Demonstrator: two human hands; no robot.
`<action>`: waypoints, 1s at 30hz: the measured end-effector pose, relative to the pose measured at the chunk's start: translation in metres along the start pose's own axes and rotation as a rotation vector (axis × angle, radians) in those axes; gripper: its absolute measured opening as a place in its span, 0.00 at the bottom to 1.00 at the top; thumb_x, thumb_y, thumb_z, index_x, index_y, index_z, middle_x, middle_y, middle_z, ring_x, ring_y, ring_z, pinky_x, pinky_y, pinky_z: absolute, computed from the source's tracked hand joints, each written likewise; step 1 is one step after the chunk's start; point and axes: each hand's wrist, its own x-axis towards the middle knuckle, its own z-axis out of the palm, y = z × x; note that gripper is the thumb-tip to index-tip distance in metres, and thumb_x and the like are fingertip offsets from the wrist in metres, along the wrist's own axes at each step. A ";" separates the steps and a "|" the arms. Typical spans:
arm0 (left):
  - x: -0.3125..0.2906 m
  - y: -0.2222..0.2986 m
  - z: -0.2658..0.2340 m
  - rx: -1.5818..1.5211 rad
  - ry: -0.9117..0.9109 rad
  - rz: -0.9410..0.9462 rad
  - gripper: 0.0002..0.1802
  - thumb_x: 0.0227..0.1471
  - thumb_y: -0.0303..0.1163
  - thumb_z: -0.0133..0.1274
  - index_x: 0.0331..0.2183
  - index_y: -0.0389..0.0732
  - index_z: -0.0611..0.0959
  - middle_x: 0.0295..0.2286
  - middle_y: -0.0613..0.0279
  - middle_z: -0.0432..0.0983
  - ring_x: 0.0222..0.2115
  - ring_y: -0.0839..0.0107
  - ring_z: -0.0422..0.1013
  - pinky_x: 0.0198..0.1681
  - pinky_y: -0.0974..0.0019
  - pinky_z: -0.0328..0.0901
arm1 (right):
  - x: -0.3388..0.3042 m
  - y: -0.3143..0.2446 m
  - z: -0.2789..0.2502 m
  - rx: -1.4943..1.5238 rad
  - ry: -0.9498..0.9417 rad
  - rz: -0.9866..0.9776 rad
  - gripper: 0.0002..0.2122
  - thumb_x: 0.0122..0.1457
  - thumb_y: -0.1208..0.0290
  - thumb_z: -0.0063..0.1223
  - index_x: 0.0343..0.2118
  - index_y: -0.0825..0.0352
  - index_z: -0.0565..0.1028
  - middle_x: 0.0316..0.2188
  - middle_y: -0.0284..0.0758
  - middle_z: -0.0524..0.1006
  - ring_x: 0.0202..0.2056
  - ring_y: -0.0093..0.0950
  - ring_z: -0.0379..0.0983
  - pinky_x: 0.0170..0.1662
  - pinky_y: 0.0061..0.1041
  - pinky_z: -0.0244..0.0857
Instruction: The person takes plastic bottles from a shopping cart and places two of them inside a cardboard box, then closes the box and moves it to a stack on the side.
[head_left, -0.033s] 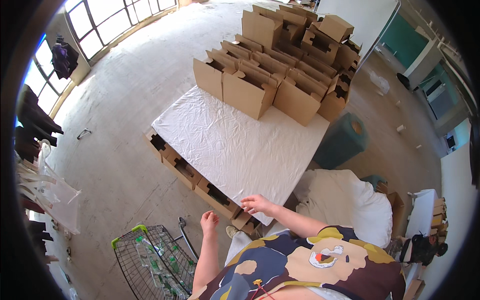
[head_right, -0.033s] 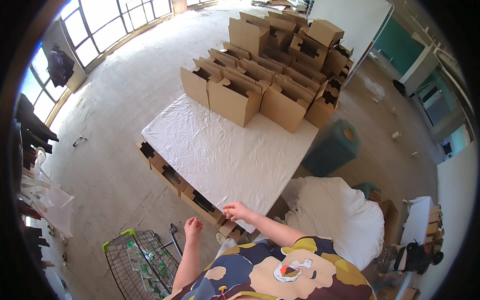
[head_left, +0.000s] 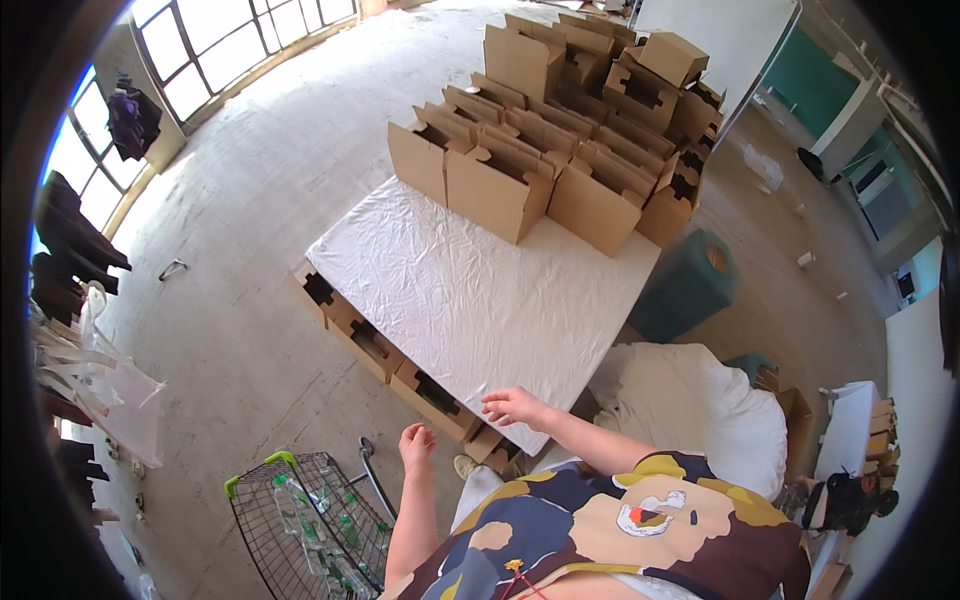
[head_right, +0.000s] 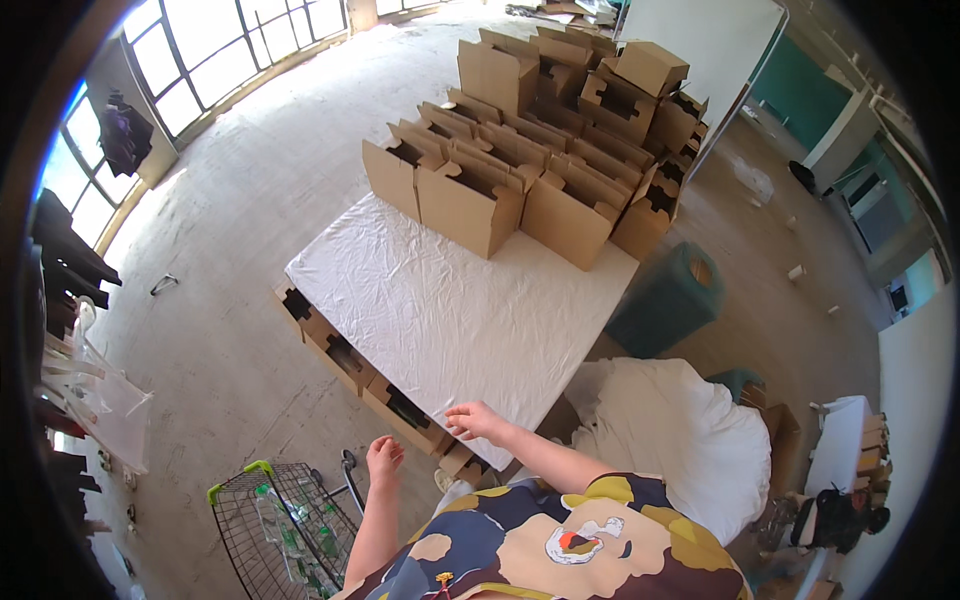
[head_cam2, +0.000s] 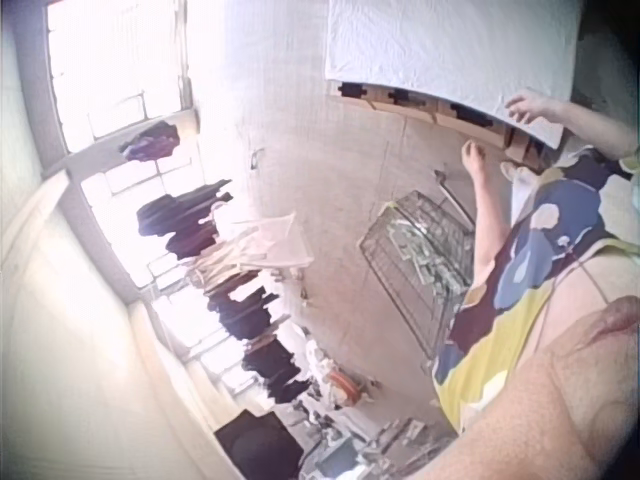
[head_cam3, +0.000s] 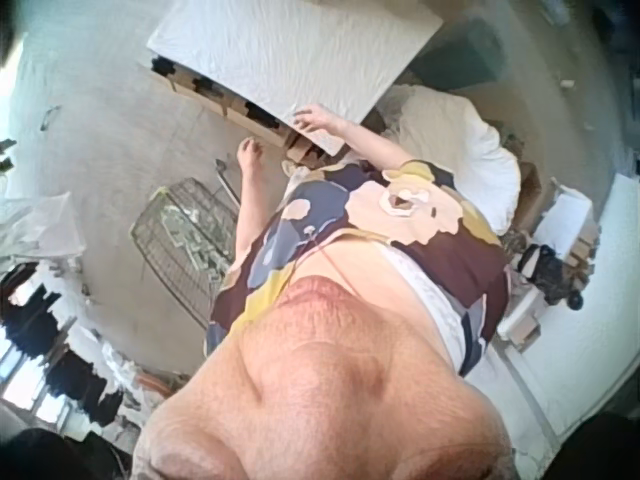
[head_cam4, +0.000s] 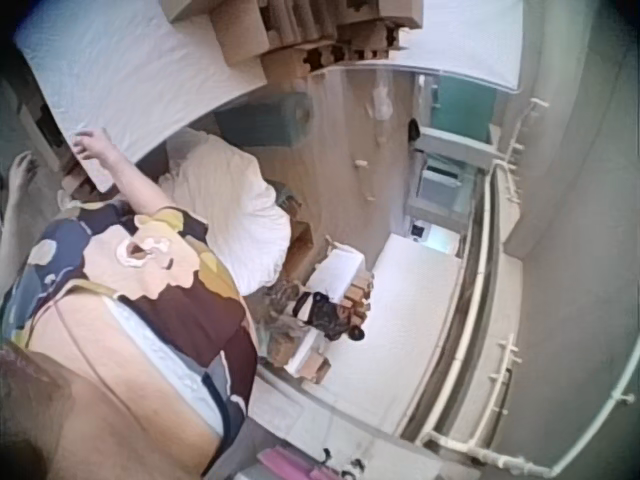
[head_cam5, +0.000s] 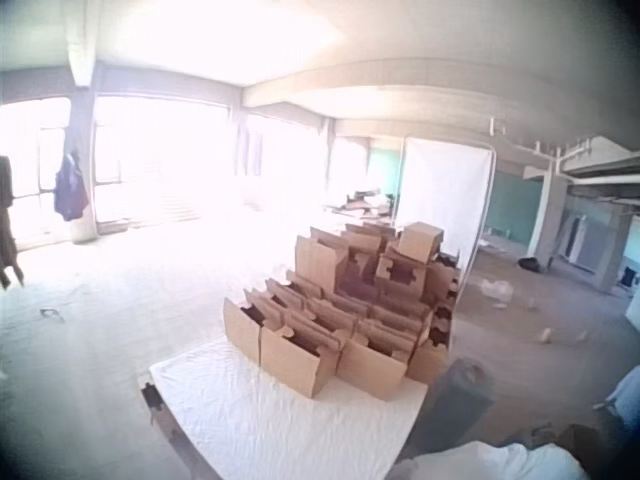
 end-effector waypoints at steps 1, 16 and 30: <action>-0.006 0.009 0.005 -0.010 0.017 0.030 0.07 0.60 0.32 0.49 0.40 0.44 0.78 0.30 0.67 0.76 0.29 0.76 0.73 0.33 0.69 0.68 | 0.006 -0.003 -0.011 0.001 0.005 -0.017 0.18 0.62 0.64 0.51 0.53 0.66 0.72 0.43 0.33 0.78 0.39 0.23 0.76 0.39 0.25 0.72; -0.091 0.006 0.122 -0.184 0.186 0.141 0.08 0.60 0.31 0.50 0.41 0.42 0.77 0.32 0.64 0.78 0.30 0.74 0.75 0.35 0.70 0.71 | 0.107 -0.203 -0.231 -0.042 0.616 -0.714 0.26 0.51 0.71 0.61 0.54 0.70 0.69 0.48 0.39 0.74 0.42 0.31 0.75 0.40 0.29 0.73; -0.155 0.051 0.139 -0.184 0.350 0.262 0.08 0.59 0.29 0.48 0.42 0.43 0.77 0.34 0.65 0.77 0.33 0.73 0.75 0.37 0.68 0.70 | 0.144 -0.243 -0.239 -0.668 0.612 -0.976 0.09 0.56 0.71 0.54 0.37 0.66 0.80 0.29 0.36 0.81 0.26 0.28 0.78 0.33 0.27 0.70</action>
